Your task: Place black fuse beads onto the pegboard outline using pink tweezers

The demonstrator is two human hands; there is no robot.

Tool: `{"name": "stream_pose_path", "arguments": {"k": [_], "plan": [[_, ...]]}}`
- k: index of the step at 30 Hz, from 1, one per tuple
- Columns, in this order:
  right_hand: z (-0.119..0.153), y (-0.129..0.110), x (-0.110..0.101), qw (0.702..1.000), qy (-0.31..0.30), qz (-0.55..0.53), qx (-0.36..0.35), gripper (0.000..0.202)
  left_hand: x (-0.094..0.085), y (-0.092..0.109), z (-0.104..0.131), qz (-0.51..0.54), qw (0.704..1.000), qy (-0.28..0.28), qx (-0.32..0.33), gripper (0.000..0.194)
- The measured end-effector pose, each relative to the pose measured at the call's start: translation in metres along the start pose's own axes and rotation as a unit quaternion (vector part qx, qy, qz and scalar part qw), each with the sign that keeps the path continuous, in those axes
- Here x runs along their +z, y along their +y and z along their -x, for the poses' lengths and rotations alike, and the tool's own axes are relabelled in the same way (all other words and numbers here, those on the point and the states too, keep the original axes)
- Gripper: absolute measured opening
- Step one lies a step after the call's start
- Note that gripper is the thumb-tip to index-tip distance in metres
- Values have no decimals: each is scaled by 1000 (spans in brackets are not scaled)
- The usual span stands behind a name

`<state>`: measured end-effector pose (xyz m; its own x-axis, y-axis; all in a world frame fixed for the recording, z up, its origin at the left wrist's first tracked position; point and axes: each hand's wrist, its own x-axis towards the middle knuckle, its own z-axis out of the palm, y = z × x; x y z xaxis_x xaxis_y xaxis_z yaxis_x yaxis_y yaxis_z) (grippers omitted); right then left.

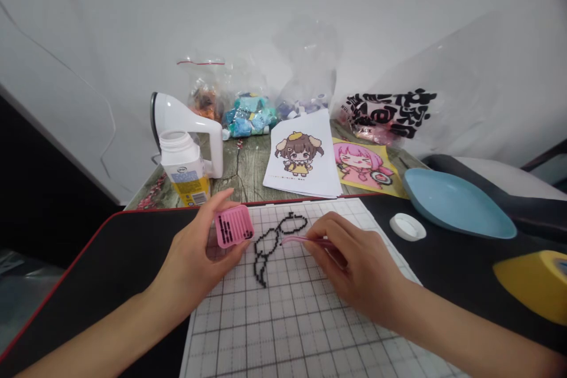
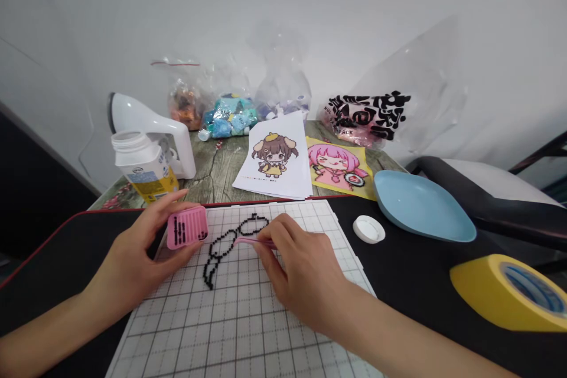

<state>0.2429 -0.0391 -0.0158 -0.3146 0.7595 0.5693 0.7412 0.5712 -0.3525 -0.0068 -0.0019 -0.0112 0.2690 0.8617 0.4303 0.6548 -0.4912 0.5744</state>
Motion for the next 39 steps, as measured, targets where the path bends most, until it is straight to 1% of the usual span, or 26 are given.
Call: {"name": "stream_pose_path", "arguments": {"k": [4,8,14,21,27,31,39], "plan": [[2,-1,2,1000,-15,-5,15,13,0,2,0,0,1000,1,-3,63],[4,-3,3,1000,-15,-19,16,13,1,4,-2,2,1000,4,-19,63],[4,-7,3,999,-20,-42,4,13,2,4,-3,1,1000,-1,-19,64],[1,-10,3,999,-26,-11,-23,13,1,4,-1,0,1000,5,-1,63],[2,-11,4,998,-39,-14,-50,13,1,3,-1,5,1000,1,-4,64],[3,-10,4,997,-49,-6,-67,13,2,1,0,16,1000,8,-3,65],[3,-9,5,998,-39,0,-58,16,2,2,0,16,1000,8,-5,65]]}}
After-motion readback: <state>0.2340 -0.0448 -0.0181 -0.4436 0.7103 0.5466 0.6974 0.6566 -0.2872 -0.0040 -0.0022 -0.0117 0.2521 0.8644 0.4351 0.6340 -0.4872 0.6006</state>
